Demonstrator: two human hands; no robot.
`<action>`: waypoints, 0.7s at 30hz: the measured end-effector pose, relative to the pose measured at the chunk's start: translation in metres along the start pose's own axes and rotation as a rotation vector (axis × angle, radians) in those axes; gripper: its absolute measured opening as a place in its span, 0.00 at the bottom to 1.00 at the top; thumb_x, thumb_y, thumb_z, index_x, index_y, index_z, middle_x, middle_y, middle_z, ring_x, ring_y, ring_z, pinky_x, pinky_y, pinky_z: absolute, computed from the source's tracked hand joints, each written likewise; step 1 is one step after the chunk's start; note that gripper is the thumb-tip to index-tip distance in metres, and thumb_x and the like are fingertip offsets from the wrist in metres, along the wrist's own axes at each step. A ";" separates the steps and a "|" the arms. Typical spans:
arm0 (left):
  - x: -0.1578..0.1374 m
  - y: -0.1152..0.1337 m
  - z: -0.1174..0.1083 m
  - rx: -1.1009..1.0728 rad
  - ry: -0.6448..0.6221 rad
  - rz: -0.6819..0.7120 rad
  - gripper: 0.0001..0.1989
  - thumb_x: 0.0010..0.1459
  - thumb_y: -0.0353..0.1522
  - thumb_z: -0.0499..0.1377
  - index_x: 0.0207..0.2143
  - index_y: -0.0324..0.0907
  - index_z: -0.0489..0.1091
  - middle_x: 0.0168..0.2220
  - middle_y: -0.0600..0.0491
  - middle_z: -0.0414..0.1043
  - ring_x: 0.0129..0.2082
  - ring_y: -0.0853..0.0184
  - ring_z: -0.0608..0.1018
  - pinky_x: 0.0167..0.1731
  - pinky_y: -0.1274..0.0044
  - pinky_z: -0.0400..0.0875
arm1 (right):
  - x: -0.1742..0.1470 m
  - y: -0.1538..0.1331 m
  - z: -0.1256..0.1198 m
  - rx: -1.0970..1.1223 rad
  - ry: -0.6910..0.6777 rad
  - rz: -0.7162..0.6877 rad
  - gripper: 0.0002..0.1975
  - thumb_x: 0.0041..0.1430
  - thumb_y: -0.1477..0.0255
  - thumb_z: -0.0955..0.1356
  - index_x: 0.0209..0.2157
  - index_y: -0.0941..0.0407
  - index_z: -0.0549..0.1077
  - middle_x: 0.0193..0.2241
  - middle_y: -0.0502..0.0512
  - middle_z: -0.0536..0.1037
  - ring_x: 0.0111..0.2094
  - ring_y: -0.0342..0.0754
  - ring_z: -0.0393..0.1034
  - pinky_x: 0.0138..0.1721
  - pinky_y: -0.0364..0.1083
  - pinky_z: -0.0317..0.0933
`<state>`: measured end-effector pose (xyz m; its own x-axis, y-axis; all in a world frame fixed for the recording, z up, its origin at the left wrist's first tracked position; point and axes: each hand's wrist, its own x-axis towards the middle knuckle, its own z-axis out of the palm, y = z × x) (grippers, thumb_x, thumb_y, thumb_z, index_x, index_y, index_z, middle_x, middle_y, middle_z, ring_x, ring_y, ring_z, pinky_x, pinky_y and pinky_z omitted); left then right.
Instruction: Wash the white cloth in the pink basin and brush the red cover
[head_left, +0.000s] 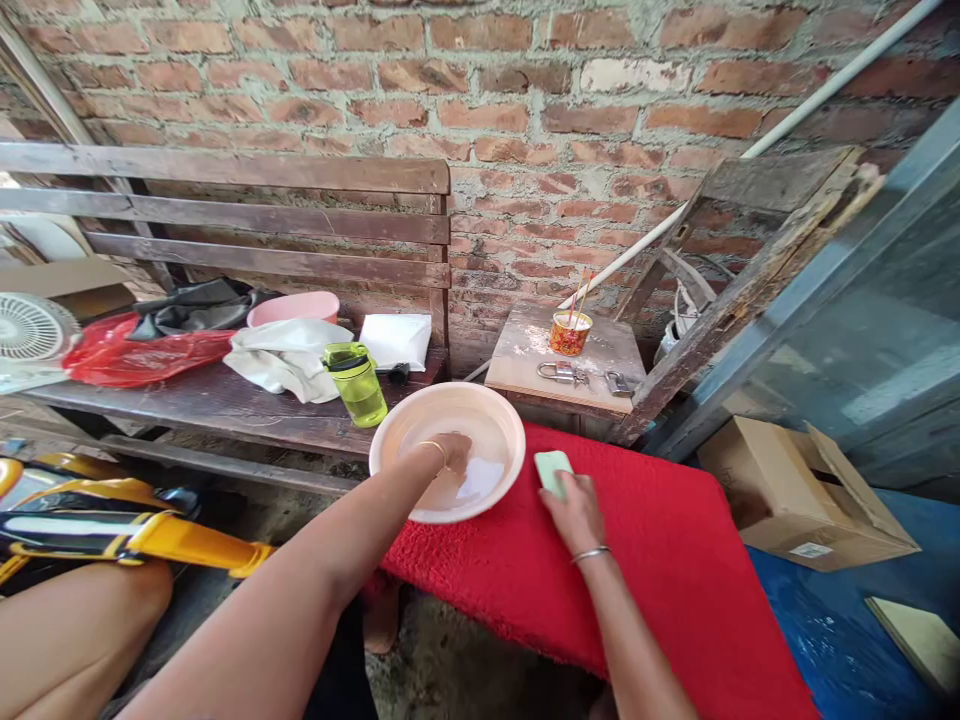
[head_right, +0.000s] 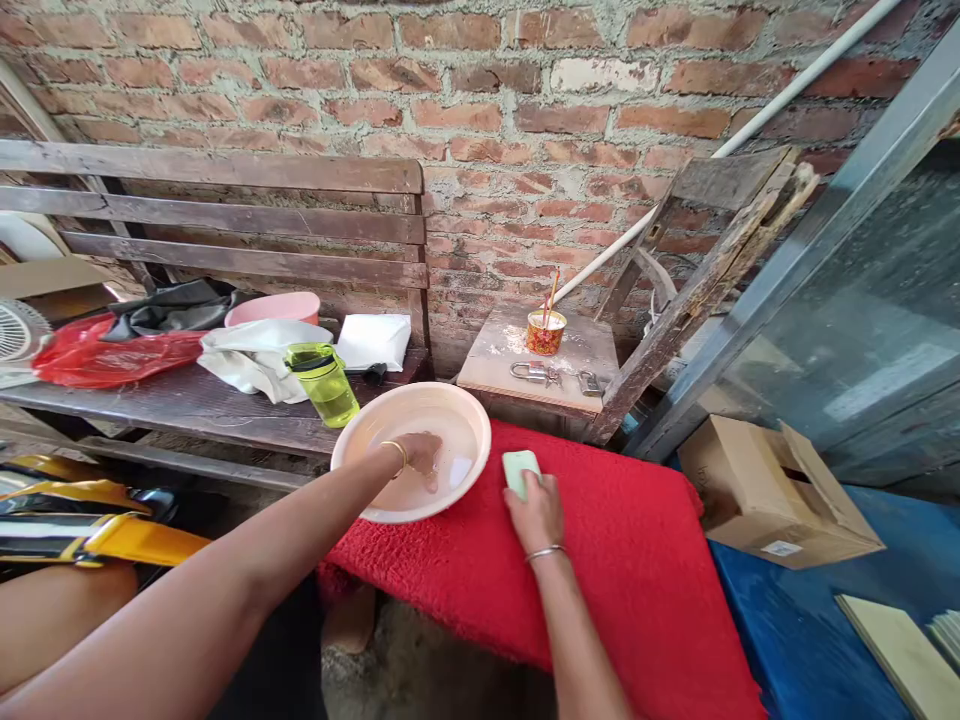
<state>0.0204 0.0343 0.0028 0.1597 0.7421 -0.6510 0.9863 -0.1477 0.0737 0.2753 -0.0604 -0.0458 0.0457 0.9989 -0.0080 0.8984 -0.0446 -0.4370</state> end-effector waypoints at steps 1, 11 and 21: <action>0.000 0.000 0.000 0.006 -0.013 -0.014 0.41 0.32 0.36 0.77 0.53 0.39 0.75 0.56 0.37 0.74 0.47 0.45 0.80 0.41 0.66 0.78 | -0.001 -0.017 0.007 -0.015 -0.024 -0.048 0.20 0.61 0.64 0.67 0.53 0.54 0.75 0.45 0.61 0.74 0.46 0.54 0.71 0.50 0.48 0.63; 0.007 -0.001 0.002 0.025 0.000 -0.011 0.38 0.35 0.31 0.75 0.52 0.40 0.73 0.57 0.38 0.74 0.54 0.46 0.77 0.47 0.67 0.74 | -0.019 0.115 -0.052 -0.192 0.046 0.195 0.24 0.63 0.60 0.64 0.57 0.54 0.73 0.45 0.60 0.74 0.50 0.54 0.68 0.54 0.50 0.61; 0.003 -0.002 0.002 -0.030 0.031 -0.010 0.35 0.34 0.28 0.75 0.50 0.37 0.73 0.58 0.38 0.72 0.55 0.46 0.76 0.51 0.66 0.72 | -0.079 0.214 -0.095 -0.133 0.243 0.508 0.32 0.59 0.53 0.63 0.55 0.61 0.75 0.43 0.70 0.77 0.54 0.66 0.67 0.55 0.59 0.63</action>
<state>0.0187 0.0357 -0.0011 0.1502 0.7637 -0.6279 0.9886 -0.1207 0.0896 0.5055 -0.1499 -0.0531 0.5706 0.8208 0.0266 0.7839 -0.5347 -0.3154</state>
